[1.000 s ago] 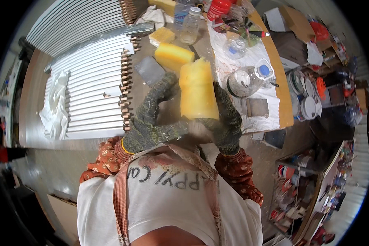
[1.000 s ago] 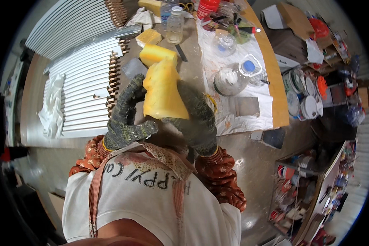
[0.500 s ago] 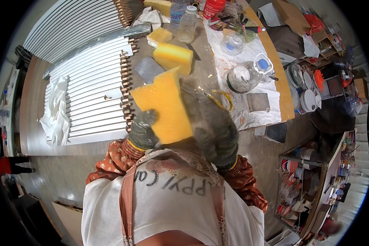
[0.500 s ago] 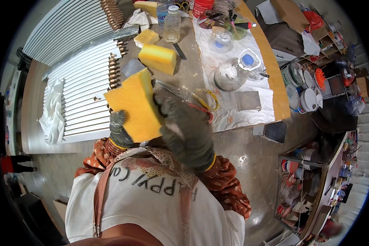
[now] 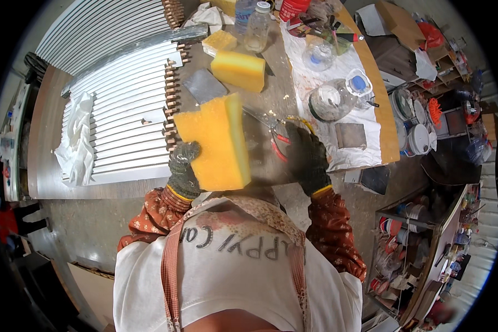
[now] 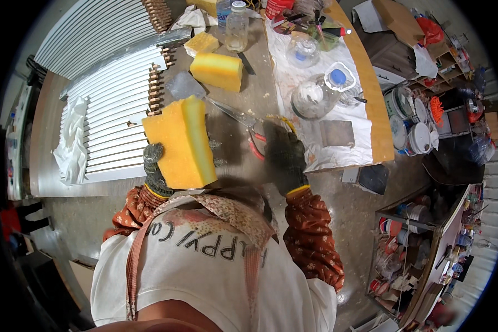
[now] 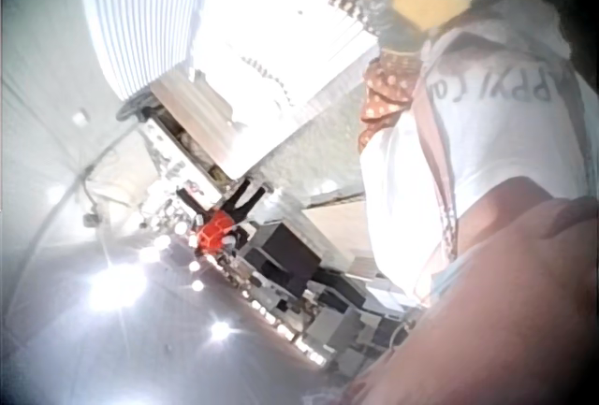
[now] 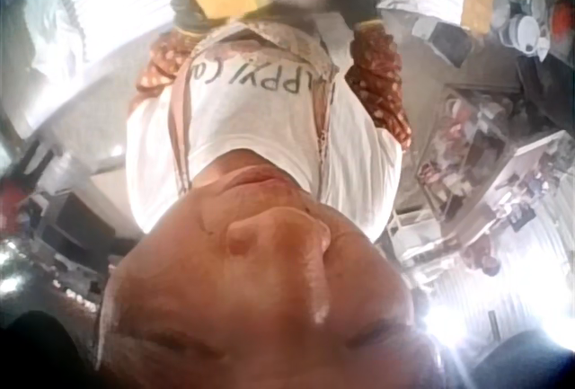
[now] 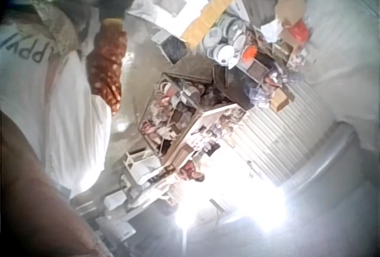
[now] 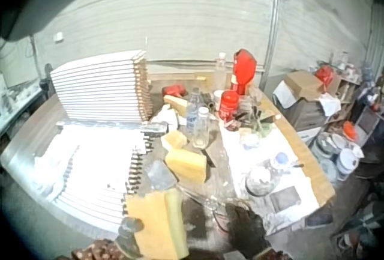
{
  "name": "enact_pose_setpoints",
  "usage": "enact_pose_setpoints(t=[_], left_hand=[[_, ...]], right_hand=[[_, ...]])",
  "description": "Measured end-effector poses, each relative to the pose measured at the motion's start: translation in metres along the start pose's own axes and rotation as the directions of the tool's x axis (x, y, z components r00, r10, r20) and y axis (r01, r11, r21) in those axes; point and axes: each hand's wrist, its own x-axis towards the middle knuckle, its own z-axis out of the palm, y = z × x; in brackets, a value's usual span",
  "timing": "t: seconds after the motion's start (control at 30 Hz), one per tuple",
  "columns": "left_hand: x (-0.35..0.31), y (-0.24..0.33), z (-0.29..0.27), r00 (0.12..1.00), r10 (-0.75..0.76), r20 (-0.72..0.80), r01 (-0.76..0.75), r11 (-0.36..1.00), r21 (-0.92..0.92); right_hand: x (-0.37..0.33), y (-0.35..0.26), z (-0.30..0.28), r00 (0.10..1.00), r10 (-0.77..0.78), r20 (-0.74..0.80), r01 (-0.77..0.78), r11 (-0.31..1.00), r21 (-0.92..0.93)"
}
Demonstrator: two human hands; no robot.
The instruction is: The person cleans a stack of white wooden slats with a sponge and a cloth, then cuts a piece of foam with scissors and applies a white substance to it from a container.
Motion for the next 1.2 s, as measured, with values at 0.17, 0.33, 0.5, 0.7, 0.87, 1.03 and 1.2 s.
enact_pose_setpoints(t=[0.17, 0.33, 0.5, 0.7, 0.87, 1.03, 1.2], left_hand=[[0.009, -0.001, 0.04, 0.994, -0.007, 0.11, 0.025, 0.986, -0.162], [0.005, 0.001, 0.042, 0.997, 0.02, 0.069, 0.003, 0.946, -0.325], [0.007, 0.002, 0.03, 0.983, -0.042, 0.18, 0.107, 0.923, -0.368], [0.011, 0.001, 0.032, 0.974, -0.09, 0.207, 0.159, 0.925, -0.346], [0.007, 0.003, 0.041, 0.982, -0.064, 0.18, 0.125, 0.928, -0.352], [0.004, 0.009, 0.053, 0.989, -0.149, 0.01, 0.142, 0.958, 0.249], [0.006, 0.016, 0.062, 0.964, -0.254, -0.082, 0.225, 0.939, -0.261]], right_hand=[[0.034, 0.008, -0.005, 0.932, 0.113, 0.343, -0.102, 0.994, -0.049], [0.046, 0.003, -0.026, 0.893, 0.068, 0.445, -0.08, 0.997, 0.009], [0.009, 0.001, -0.044, 0.979, 0.027, 0.2, -0.109, 0.905, 0.411], [0.006, -0.002, -0.008, 0.948, -0.084, -0.308, 0.274, 0.709, 0.65], [0.029, -0.016, -0.042, 0.987, -0.102, -0.122, 0.156, 0.783, 0.602], [0.039, -0.008, -0.048, 0.968, -0.202, -0.149, 0.246, 0.881, 0.404], [0.044, -0.003, -0.045, 0.966, -0.257, -0.037, 0.245, 0.856, 0.456]])
